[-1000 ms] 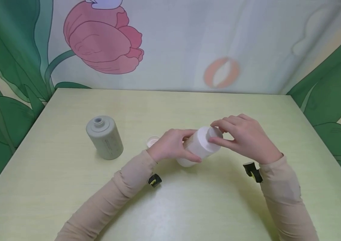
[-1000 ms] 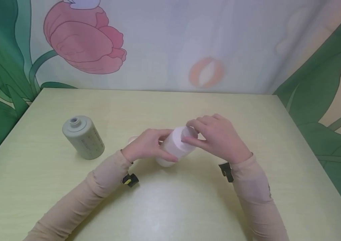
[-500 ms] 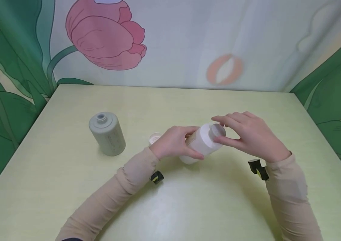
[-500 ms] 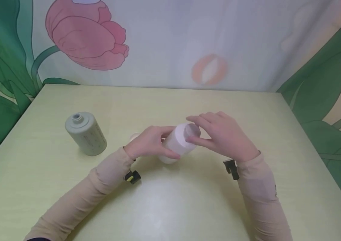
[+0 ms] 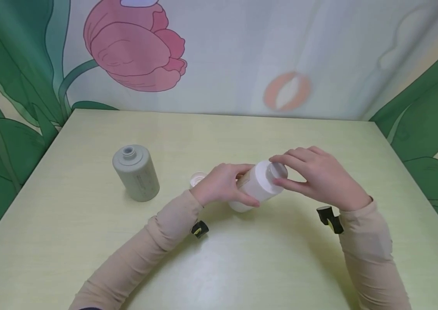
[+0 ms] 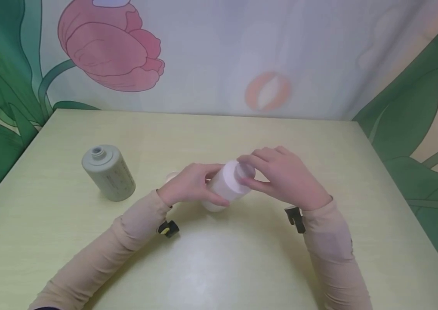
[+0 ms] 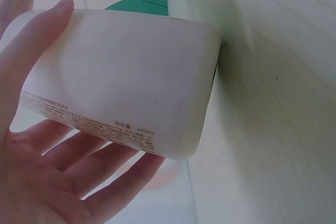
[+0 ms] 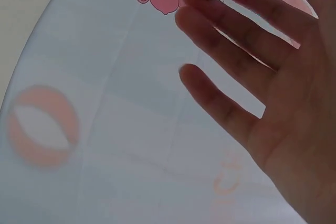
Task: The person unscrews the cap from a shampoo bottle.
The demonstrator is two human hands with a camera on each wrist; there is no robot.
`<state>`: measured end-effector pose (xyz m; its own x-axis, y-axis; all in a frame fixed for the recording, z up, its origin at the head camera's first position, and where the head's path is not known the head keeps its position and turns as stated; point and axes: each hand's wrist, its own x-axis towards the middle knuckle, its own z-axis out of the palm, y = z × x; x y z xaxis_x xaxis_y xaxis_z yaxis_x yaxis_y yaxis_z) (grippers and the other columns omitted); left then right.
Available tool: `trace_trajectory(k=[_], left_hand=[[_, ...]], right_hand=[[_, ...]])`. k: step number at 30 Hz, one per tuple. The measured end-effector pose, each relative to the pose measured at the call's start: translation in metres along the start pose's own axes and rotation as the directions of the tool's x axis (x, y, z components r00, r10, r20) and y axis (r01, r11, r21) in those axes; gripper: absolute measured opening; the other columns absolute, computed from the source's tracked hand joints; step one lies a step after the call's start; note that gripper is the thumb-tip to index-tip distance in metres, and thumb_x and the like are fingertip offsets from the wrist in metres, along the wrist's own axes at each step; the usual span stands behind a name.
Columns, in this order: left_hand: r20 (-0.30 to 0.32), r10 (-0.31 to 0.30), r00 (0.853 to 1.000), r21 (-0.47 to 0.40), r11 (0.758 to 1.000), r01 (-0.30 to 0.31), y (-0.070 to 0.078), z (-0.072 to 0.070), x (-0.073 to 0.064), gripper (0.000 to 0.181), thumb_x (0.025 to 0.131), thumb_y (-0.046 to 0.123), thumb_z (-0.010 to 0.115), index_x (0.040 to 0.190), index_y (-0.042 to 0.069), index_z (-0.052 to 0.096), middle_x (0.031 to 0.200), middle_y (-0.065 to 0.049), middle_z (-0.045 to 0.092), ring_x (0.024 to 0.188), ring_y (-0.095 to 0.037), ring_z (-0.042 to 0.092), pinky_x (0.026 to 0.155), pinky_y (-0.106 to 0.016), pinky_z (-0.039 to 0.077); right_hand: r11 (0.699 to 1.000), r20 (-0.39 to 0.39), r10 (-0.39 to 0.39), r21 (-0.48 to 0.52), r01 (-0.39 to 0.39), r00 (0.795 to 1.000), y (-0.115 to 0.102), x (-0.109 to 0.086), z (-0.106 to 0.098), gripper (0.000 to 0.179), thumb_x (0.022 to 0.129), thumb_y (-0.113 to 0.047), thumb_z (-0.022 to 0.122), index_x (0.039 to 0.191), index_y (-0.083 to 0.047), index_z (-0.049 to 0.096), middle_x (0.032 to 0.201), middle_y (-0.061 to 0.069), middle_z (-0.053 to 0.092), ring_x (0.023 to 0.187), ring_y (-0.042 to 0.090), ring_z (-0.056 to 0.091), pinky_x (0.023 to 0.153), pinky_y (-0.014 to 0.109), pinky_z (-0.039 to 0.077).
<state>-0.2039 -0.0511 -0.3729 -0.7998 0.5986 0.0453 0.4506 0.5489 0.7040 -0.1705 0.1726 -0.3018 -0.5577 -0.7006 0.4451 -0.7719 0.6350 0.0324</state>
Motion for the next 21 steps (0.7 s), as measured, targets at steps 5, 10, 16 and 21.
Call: trace_trajectory(k=[5, 10, 16, 21], left_hand=[[-0.014, 0.006, 1.000, 0.002, 1.000, -0.006, -0.0021, 0.0001, -0.0006, 0.071, 0.056, 0.045, 0.079, 0.120, 0.031, 0.053, 0.103, 0.011, 0.062, 0.090, -0.006, 0.057, 0.078, -0.025, 0.045], [-0.012, 0.005, 1.000, -0.003, 1.000, -0.005, -0.0009, 0.0013, -0.0006, 0.070, 0.056, 0.046, 0.080, 0.119, 0.031, 0.053, 0.103, 0.011, 0.062, 0.090, -0.007, 0.057, 0.078, -0.025, 0.045], [-0.014, -0.002, 1.000, 0.006, 1.000, 0.002, -0.0002, 0.0023, -0.0017, 0.071, 0.056, 0.046, 0.079, 0.120, 0.031, 0.052, 0.104, 0.011, 0.062, 0.090, -0.007, 0.057, 0.078, -0.025, 0.045], [-0.025, 0.004, 1.000, 0.021, 1.000, -0.003, 0.0019, 0.0021, -0.0013, 0.071, 0.056, 0.045, 0.079, 0.120, 0.030, 0.052, 0.103, 0.010, 0.062, 0.089, -0.007, 0.057, 0.077, -0.025, 0.045]], right_hand=[[0.997, -0.015, 0.072, -0.020, -0.072, 0.997, -0.0022, 0.0021, 0.0008, 0.041, 0.071, -0.040, 0.070, 0.103, -0.016, 0.062, 0.076, -0.007, 0.061, 0.068, 0.008, 0.056, 0.070, 0.030, 0.041], [0.996, -0.018, 0.085, -0.034, -0.086, 0.996, -0.0034, 0.0010, 0.0005, 0.037, 0.069, -0.037, 0.073, 0.096, -0.015, 0.063, 0.072, -0.006, 0.063, 0.065, 0.006, 0.057, 0.066, 0.029, 0.042], [1.000, 0.008, 0.024, 0.001, -0.024, 1.000, -0.0028, -0.0005, -0.0021, 0.036, 0.072, -0.032, 0.071, 0.103, -0.015, 0.063, 0.082, -0.005, 0.064, 0.070, 0.010, 0.057, 0.064, 0.029, 0.042], [0.997, 0.028, 0.071, -0.014, -0.071, 0.997, -0.0026, 0.0002, -0.0045, 0.041, 0.072, -0.037, 0.070, 0.106, -0.015, 0.061, 0.079, -0.006, 0.062, 0.069, 0.007, 0.055, 0.066, 0.028, 0.042]])
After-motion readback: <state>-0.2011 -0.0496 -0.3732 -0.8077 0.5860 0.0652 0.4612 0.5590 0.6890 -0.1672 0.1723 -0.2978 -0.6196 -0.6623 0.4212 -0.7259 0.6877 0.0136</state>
